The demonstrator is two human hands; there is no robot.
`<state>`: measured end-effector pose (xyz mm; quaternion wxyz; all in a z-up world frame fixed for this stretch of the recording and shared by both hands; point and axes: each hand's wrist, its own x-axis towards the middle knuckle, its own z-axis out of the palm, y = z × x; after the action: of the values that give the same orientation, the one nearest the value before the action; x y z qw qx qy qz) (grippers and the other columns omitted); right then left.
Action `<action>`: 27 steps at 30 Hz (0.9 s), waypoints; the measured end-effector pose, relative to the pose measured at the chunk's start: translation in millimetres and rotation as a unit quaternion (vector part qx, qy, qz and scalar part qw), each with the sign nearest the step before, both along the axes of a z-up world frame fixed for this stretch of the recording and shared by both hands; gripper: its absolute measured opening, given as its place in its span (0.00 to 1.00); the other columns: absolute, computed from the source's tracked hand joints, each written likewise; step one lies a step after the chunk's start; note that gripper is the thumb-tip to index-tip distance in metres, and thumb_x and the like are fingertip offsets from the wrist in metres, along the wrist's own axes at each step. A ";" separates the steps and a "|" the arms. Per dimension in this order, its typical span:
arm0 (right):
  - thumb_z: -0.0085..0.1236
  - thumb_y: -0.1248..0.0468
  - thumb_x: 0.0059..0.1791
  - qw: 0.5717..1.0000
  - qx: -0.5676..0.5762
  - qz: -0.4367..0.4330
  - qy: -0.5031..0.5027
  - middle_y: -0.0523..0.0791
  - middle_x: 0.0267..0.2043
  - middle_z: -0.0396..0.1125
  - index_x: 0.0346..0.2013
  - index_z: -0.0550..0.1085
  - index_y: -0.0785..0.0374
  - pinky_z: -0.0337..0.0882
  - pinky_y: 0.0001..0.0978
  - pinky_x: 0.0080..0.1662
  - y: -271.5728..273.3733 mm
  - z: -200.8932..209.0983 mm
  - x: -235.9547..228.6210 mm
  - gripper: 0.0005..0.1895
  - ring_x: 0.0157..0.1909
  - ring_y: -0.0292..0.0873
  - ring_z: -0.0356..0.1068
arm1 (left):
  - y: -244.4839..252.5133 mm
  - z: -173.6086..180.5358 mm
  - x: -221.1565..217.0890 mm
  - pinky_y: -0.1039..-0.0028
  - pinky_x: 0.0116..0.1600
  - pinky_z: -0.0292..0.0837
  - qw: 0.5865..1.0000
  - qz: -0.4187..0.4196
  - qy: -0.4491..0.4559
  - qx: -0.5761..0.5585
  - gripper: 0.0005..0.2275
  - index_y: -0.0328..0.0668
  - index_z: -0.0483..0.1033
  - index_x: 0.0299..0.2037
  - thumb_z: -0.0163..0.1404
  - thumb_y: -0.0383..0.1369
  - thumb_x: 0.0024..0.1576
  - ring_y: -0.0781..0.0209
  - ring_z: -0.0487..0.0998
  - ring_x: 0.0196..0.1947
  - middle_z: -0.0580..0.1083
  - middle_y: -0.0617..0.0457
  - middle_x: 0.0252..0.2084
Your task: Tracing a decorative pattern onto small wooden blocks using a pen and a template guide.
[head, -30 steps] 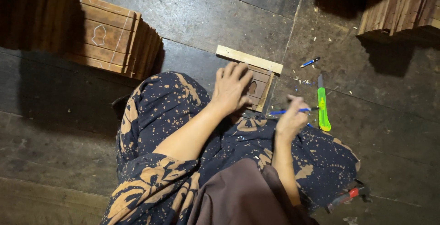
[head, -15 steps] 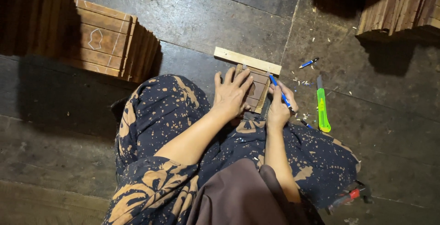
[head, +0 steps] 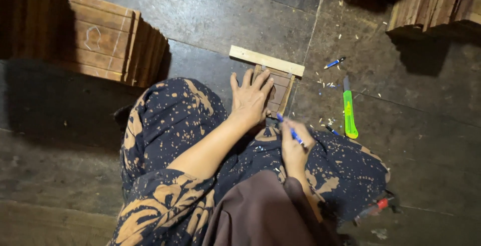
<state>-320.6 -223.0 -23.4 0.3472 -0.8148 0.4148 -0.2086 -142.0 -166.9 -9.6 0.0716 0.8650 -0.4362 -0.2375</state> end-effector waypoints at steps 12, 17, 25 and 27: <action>0.59 0.74 0.53 0.958 0.124 -0.106 -0.235 0.55 0.39 0.76 0.46 0.79 0.71 0.79 0.30 0.40 -53.1 -38.0 46.2 0.07 0.38 0.45 0.78 | 2.4 -3.3 -0.7 0.35 0.69 0.40 1.000 0.005 0.003 -0.011 0.38 0.56 0.65 0.69 0.66 0.49 0.47 0.45 0.52 0.71 0.57 0.60 0.74; 0.58 0.76 0.53 0.940 0.126 -0.109 -0.297 0.61 0.43 0.74 0.44 0.78 0.76 0.82 0.35 0.43 -62.3 -57.8 66.1 0.06 0.43 0.51 0.78 | 2.1 -3.4 1.5 0.33 0.68 0.40 1.000 0.005 0.015 -0.011 0.38 0.56 0.65 0.69 0.66 0.49 0.46 0.45 0.52 0.71 0.56 0.60 0.74; 0.61 0.66 0.52 0.985 0.118 -0.085 -0.096 0.49 0.26 0.73 0.35 0.82 0.62 0.75 0.30 0.33 -33.3 -10.4 31.1 0.04 0.31 0.38 0.74 | 1.6 -3.7 1.0 0.33 0.68 0.39 1.000 0.008 0.018 -0.017 0.37 0.56 0.65 0.69 0.66 0.47 0.47 0.45 0.52 0.71 0.57 0.60 0.73; 0.63 0.60 0.49 0.979 0.167 -0.097 0.066 0.50 0.39 0.77 0.38 0.82 0.57 0.72 0.38 0.54 -7.2 6.5 5.8 0.06 0.47 0.46 0.77 | 2.4 -5.1 -0.8 0.33 0.69 0.39 1.000 0.008 0.014 -0.010 0.37 0.57 0.65 0.69 0.65 0.48 0.48 0.46 0.52 0.71 0.57 0.61 0.73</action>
<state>-314.8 -230.1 -17.0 0.4285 -0.7129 0.5430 -0.1152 -142.8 -164.4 -14.7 0.0886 0.8640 -0.4310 -0.2448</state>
